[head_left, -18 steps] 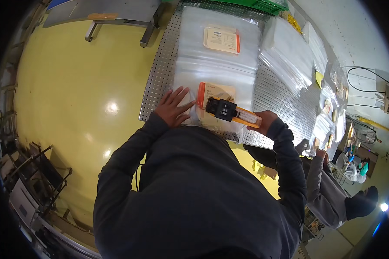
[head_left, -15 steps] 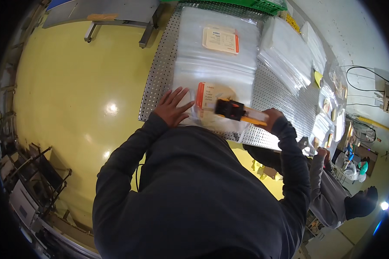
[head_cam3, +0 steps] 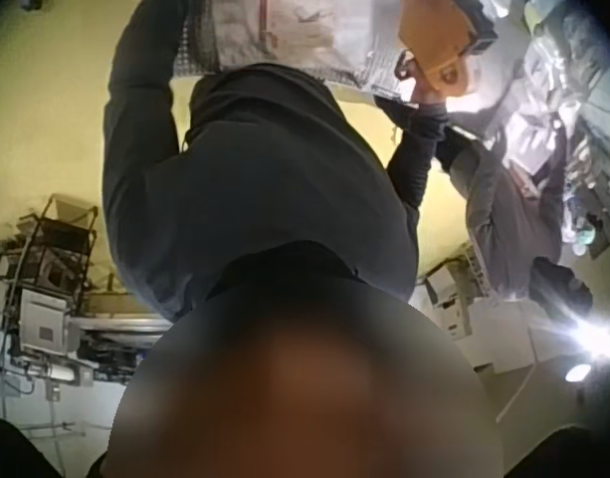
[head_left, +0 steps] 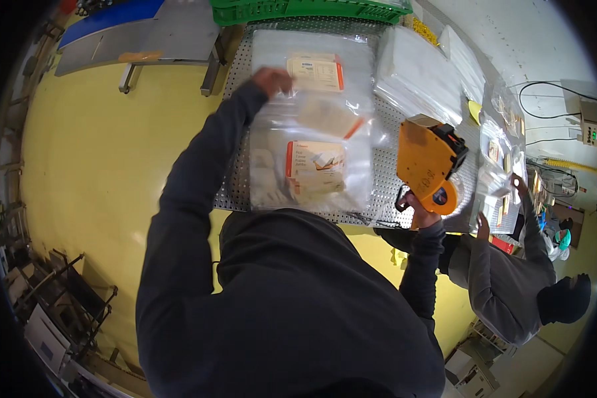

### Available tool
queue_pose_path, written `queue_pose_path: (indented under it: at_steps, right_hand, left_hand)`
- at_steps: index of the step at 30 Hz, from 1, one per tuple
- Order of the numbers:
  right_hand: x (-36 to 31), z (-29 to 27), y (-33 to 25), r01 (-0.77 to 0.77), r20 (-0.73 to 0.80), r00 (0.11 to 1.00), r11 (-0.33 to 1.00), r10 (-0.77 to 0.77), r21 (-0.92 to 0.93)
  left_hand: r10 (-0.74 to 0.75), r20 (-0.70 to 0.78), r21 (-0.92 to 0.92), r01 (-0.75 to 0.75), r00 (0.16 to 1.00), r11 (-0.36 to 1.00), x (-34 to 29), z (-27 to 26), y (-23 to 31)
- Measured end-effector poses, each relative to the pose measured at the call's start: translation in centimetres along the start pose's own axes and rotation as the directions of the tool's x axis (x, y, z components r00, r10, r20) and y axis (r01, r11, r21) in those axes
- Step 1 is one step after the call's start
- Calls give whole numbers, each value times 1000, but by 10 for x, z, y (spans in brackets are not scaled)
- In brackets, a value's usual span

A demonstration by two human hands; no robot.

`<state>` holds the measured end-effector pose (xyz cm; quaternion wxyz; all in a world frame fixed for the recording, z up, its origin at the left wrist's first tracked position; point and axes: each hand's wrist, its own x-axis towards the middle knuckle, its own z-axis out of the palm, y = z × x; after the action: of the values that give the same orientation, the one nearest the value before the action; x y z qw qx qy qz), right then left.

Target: The person places small rectangular items into clear plastic bags on a perforated metal table. They use a handheld yellow tape dispenser to seal the bags and then place the finished packages into a green plastic basket. The process is repeated for multiple items.

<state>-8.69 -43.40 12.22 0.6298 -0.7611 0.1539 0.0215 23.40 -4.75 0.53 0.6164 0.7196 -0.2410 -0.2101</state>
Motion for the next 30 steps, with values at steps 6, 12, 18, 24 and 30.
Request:
queue_pose_path:
  at_steps: [6, 12, 18, 24, 30]
  right_hand:
    - [8, 22, -5, 343, 163, 938, 758, -306, -555]
    - [6, 21, -22, -80, 219, 897, 628, 384, -774]
    - [38, 49, -34, 251, 467, 829, 542, 307, -802]
    - [63, 77, -47, 204, 404, 750, 398, 523, -894]
    - [61, 20, -28, 157, 281, 810, 272, 514, -949]
  left_hand:
    - [286, -903, 274, -82, 319, 958, 40, -9, -15]
    - [465, -323, 606, -197, 825, 771, -139, 65, 7]
    - [188, -32, 735, -104, 982, 670, -218, 93, 25]
    - [159, 17, 781, -112, 987, 614, -221, 95, 17]
    - [143, 16, 791, -100, 990, 604, -221, 95, 18]
